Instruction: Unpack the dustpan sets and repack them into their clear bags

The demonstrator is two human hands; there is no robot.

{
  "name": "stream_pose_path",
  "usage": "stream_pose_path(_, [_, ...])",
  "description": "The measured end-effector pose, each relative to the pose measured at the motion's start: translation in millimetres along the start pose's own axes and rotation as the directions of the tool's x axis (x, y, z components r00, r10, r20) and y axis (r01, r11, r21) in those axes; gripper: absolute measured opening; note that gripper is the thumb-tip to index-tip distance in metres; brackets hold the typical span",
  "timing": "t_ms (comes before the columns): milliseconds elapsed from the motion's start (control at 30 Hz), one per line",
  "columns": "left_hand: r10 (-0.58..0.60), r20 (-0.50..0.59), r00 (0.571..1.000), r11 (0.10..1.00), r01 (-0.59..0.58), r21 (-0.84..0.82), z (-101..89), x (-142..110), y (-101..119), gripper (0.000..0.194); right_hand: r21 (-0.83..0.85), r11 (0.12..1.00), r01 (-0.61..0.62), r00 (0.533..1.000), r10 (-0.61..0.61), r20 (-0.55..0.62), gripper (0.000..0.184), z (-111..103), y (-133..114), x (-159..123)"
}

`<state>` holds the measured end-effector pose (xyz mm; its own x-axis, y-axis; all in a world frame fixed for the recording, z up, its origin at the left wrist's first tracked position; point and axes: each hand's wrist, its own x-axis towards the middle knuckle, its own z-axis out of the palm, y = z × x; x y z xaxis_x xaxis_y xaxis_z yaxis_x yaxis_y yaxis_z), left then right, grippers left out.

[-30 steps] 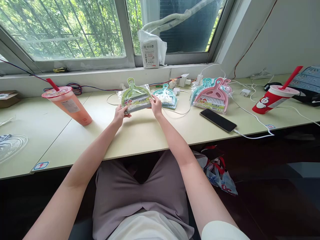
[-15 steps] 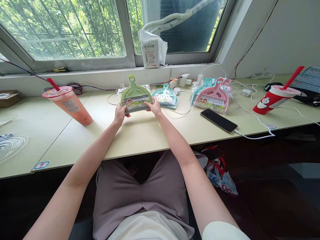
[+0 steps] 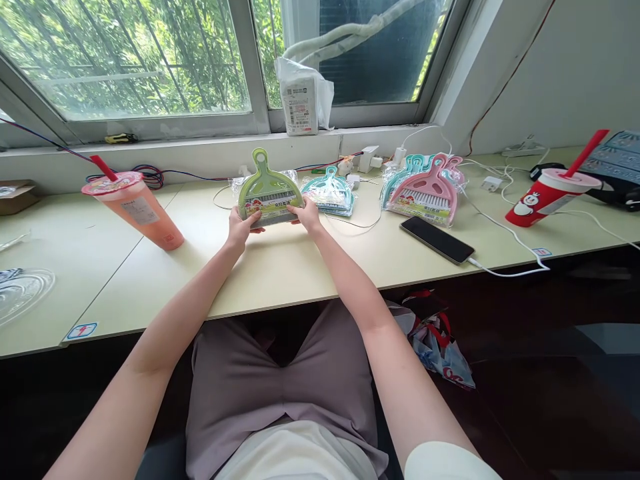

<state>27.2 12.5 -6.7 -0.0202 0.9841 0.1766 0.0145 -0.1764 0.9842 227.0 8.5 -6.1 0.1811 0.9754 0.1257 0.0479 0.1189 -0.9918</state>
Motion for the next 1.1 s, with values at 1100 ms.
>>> stream_pose_path(1100, [0.002,0.002,1.0,0.999,-0.002,0.038,2.1,-1,0,0.044,-0.385,0.919,0.091,0.985,-0.139,-0.098,0.063,7,8,1])
